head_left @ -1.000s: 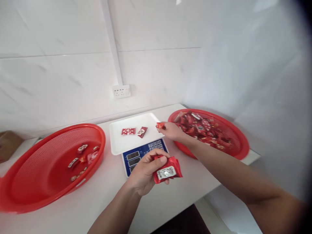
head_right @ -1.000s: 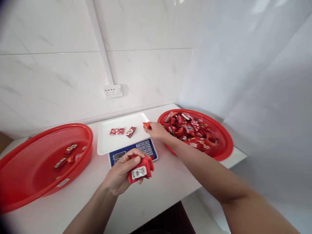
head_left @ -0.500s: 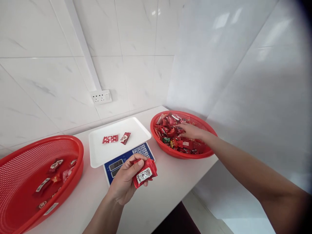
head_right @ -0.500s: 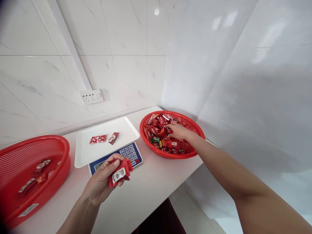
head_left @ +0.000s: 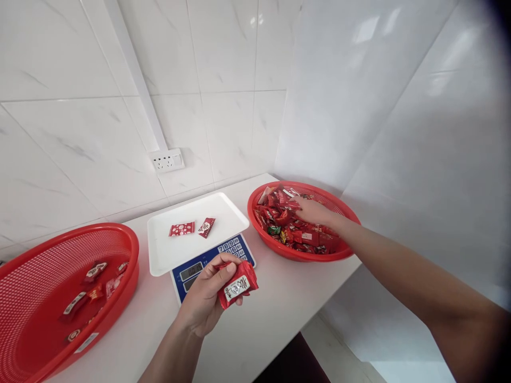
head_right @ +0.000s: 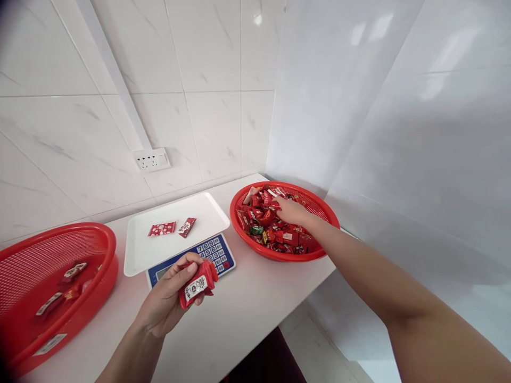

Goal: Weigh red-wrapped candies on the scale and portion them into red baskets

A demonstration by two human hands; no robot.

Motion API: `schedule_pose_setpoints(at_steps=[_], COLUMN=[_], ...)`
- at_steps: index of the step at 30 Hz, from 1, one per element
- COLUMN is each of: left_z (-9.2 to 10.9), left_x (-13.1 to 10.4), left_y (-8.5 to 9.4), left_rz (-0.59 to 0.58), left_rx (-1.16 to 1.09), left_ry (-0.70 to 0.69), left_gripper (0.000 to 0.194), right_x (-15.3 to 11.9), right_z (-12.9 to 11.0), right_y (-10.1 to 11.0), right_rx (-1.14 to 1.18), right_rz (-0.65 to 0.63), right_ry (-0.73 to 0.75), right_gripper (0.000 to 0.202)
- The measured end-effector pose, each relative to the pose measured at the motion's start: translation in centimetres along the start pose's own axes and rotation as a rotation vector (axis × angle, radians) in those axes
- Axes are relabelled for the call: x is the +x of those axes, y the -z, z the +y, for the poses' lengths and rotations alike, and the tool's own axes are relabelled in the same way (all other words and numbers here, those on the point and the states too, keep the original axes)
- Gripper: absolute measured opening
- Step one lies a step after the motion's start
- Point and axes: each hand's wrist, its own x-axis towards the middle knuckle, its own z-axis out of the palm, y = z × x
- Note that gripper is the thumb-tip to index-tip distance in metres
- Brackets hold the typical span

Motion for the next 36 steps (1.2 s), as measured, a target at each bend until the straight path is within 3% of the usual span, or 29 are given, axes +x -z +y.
schedule_pose_setpoints(at_steps=[6,10,16,20,27,36], left_z=[0.0,0.0,-0.1,0.0,0.1,-0.1], left_x=[0.0,0.1,0.1,0.1,0.1,0.1], left_y=[0.0,0.1,0.1,0.1,-0.1,0.0], left_rz=[-0.002,0.005,-0.002,0.006,0.001,-0.006], left_rx=[-0.003,-0.015,-0.003,0.031,0.034,0.026], left_ry=[0.0,-0.007,-0.005,-0.006,-0.013,-0.01], left_gripper=[0.022,0.02,0.02,0.021,0.021,0.02], right_x=[-0.4,0.0,0.8,0.8,0.2,-0.4], right_z=[-0.5,-0.5,-0.5,-0.8,-1.2,-1.6], right_y=[1.9,1.1,-1.4,-1.9,-1.0,1.6], right_rx=[0.041,0.032,-0.057,-0.137,-0.139,0.117], right_rz=[-0.094,-0.152,-0.1,-0.071,-0.026,0.117], right_ry=[0.054,0.108,0.081,0.05,0.072,0.017], right_gripper=[0.035,0.047,0.058,0.044,0.012,0.023])
